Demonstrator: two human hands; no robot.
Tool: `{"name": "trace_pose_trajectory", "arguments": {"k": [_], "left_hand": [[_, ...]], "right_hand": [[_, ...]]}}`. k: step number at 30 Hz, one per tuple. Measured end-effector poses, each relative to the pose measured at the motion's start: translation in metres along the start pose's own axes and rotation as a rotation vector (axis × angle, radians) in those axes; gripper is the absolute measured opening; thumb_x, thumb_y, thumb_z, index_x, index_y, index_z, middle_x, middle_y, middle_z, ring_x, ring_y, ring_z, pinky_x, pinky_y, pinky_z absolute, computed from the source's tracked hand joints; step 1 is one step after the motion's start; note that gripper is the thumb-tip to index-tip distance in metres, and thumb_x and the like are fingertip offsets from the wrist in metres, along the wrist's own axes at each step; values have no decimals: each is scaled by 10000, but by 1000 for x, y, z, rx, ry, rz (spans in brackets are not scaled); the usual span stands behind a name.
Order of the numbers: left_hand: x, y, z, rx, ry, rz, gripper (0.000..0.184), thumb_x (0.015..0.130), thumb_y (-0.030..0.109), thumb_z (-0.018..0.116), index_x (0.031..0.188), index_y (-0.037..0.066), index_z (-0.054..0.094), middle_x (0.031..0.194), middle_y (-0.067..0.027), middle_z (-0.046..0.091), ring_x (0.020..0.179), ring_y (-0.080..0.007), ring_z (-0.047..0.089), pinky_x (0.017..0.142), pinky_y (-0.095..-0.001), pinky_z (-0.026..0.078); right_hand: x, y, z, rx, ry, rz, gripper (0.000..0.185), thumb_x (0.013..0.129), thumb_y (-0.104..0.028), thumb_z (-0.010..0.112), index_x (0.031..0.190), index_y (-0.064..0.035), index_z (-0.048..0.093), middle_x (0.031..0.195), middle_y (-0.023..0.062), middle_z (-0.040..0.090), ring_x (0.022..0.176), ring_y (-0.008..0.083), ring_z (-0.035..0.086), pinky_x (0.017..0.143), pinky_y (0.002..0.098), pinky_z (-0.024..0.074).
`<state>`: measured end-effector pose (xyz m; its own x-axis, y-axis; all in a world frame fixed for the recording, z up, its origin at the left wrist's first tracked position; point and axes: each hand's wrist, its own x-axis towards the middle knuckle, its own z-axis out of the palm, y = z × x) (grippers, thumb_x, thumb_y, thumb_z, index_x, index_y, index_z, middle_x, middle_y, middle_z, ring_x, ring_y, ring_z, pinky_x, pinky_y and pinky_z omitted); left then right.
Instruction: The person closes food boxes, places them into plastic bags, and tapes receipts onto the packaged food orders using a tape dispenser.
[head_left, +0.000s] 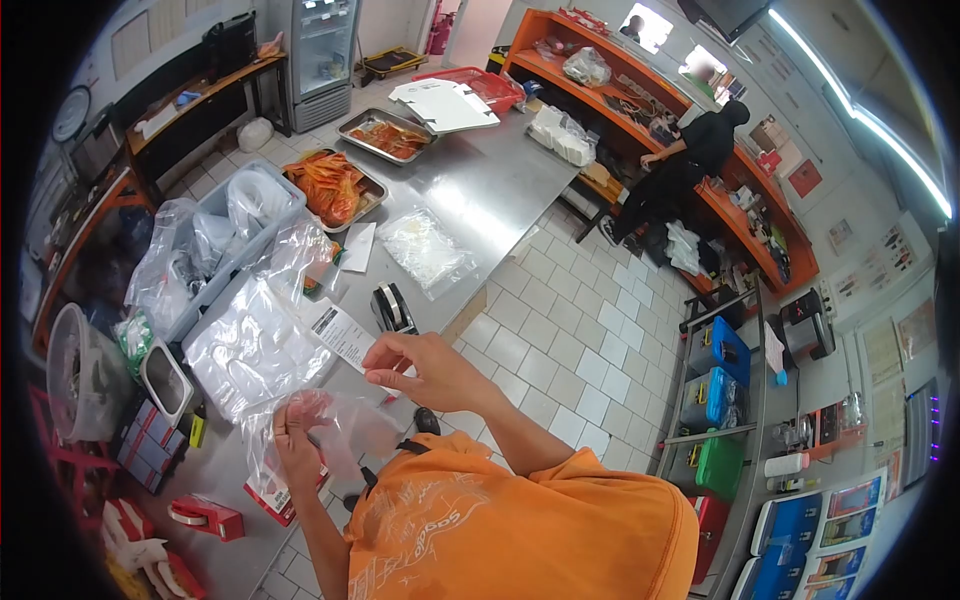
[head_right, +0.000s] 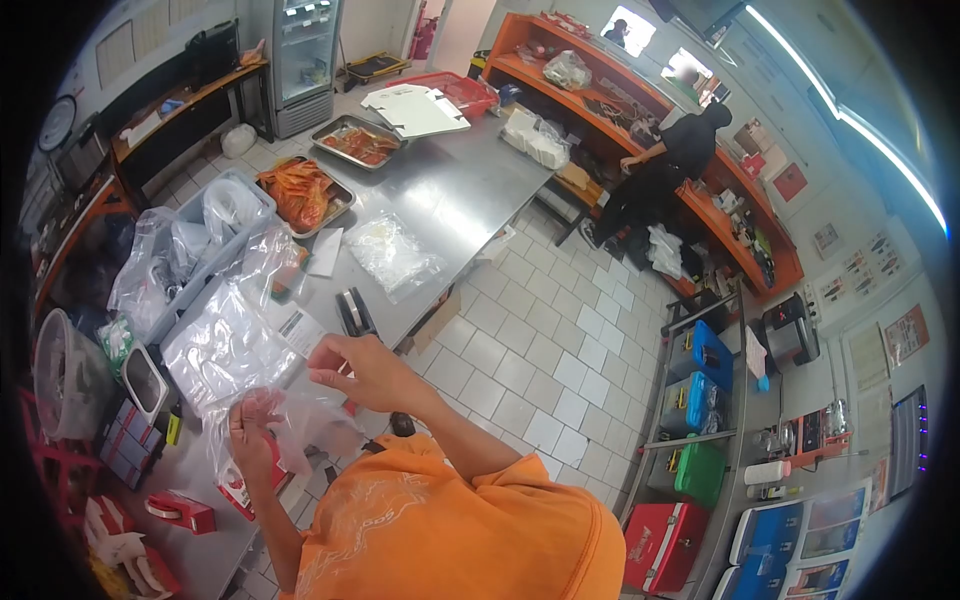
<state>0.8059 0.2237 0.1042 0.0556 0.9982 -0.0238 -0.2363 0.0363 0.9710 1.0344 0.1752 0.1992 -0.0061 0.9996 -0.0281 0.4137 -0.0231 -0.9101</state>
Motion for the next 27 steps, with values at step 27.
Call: {"name": "trace_pose_trajectory", "arguments": {"k": [27], "left_hand": [[4,-3,-24,196,-299,-135,247,1013,160,614,940,-67,677,808,-97,712,751,-163,698,650,-271,547]], "right_hand": [[2,8,46,-71,37,-300,415,935,-277,708,1265,-59,582,1034,103,706,948,241,689,841,384,546]]}}
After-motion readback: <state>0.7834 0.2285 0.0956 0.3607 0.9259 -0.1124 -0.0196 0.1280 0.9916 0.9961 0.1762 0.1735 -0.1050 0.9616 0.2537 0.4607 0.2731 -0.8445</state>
